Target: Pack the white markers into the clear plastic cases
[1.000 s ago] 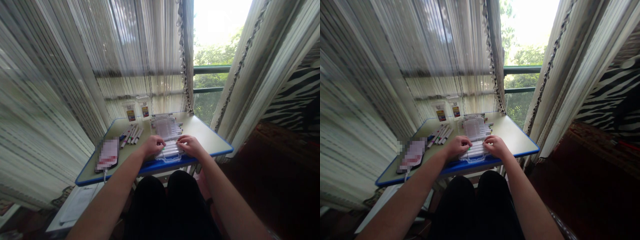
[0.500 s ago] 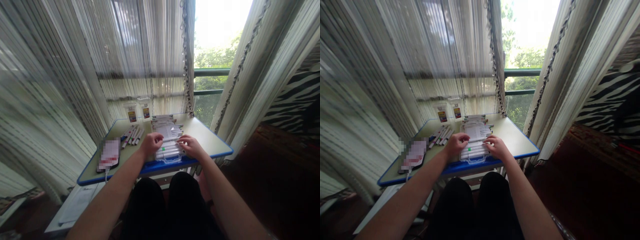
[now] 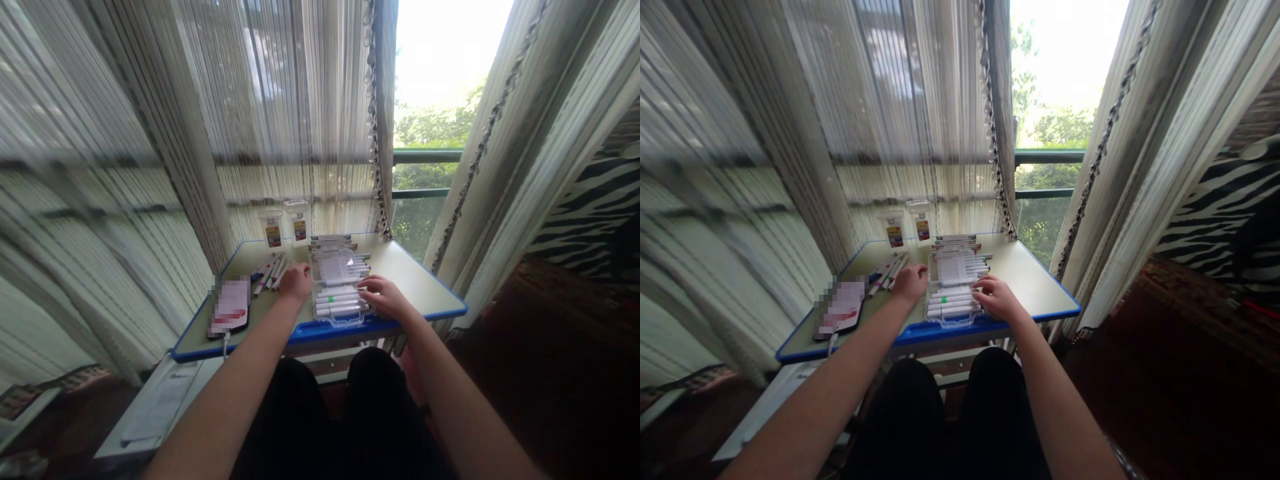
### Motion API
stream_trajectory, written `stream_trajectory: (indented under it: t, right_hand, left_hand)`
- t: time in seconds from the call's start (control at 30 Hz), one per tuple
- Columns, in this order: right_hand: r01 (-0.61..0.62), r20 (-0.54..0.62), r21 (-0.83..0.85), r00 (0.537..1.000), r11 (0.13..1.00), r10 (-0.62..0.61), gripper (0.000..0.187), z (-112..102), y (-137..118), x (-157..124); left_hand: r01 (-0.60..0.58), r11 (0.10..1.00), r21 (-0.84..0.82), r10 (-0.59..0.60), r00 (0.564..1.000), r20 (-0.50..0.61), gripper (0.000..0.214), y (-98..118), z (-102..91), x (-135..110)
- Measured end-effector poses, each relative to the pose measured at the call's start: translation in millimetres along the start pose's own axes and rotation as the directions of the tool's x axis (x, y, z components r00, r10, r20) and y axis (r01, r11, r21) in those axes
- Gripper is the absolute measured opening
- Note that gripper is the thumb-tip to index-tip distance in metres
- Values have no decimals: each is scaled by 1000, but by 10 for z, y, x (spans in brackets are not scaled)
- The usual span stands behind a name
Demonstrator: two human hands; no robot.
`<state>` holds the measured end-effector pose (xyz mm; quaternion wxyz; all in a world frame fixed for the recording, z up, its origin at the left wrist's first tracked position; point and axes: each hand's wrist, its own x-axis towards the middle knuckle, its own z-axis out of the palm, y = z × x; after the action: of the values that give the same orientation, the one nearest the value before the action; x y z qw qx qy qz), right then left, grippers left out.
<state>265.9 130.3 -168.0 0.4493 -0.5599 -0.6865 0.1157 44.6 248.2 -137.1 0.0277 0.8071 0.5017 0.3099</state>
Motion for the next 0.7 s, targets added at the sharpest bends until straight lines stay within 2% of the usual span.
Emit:
stream_trajectory:
  t: [0.17, 0.33, 0.4, 0.53, 0.7]
  right_hand:
    - [6, -6, 8, 1000, 1000, -6, 19, -1, -20, -2]
    - [-12, -19, -4, 1000, 1000, 12, 23, 0, -21, 4]
    - [-12, -26, 1, 1000, 1000, 12, 23, 4, -10, 9]
    - [-20, -32, 10, 999, 1000, 20, 22, 13, 8, 17]
    - [-24, -30, 25, 999, 999, 25, 22, 21, 3, 15]
  left_hand:
    - [2, 1000, -4, -2, 999, 33, 36, -29, 12, 0]
    - [123, 978, 167, -129, 991, 29, 35, -63, 16, -23]
    - [126, 968, 215, -141, 988, 55, 30, -67, 17, -31]
    - [116, 977, 180, -135, 986, 96, 29, -49, 9, -39]
    - [137, 982, 126, -143, 989, 38, 32, -47, 4, -43]
